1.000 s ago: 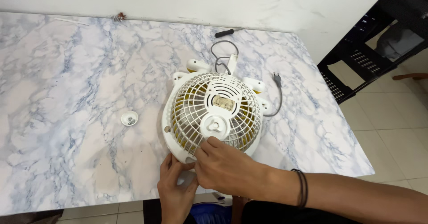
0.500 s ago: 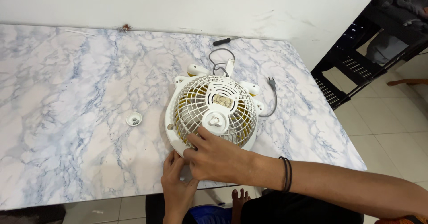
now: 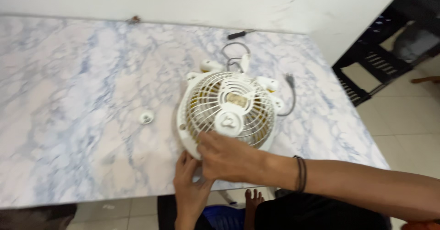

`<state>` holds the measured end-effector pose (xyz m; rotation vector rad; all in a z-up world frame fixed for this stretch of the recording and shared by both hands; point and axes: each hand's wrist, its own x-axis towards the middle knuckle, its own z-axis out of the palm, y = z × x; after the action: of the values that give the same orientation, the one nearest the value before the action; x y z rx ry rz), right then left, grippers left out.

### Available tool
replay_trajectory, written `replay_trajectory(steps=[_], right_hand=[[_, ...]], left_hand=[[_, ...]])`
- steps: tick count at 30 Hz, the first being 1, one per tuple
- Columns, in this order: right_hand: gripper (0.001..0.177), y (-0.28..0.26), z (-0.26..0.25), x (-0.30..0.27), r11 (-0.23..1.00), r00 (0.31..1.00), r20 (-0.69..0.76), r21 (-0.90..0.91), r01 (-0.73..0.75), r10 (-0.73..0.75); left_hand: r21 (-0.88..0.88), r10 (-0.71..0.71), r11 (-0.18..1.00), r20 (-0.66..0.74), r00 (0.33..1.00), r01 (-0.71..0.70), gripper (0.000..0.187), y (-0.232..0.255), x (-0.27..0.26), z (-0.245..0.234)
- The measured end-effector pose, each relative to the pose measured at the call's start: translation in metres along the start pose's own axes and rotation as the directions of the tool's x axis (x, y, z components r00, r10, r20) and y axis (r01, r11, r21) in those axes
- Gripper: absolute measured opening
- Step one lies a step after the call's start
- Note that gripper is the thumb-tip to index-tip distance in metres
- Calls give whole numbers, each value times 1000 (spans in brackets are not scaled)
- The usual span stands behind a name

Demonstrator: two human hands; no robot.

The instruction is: The person assembles a small electric fan on a marble-patterned table. They use a screwdriver to tighten screws on the fan's base and cage, securing the components together.

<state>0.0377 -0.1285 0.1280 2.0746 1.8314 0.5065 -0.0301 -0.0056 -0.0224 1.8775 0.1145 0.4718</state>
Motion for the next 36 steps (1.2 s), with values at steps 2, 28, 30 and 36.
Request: replay_trajectory(steps=[2,28,30,36], right_hand=[[14,-4,-2,-1,999,999,-41,36,0,2],[8,-28,1,-2,937,919,217,45,-346,329],[9,-32,-5,-4,954,938,171,-53,-296,301],[11,-16,-7,-2,994,992,-73,-32,-102,100]], left_hand=[[-5,26,1000,-17,1000,-26,39,3,-3,-3],[12,73,997,-37,997,-73,40,20,-1,-6],[27,90,996,-38,995,-89,39,17,-3,-4],[-23,179,983,-92,980,-181,45,16,-3,-2]])
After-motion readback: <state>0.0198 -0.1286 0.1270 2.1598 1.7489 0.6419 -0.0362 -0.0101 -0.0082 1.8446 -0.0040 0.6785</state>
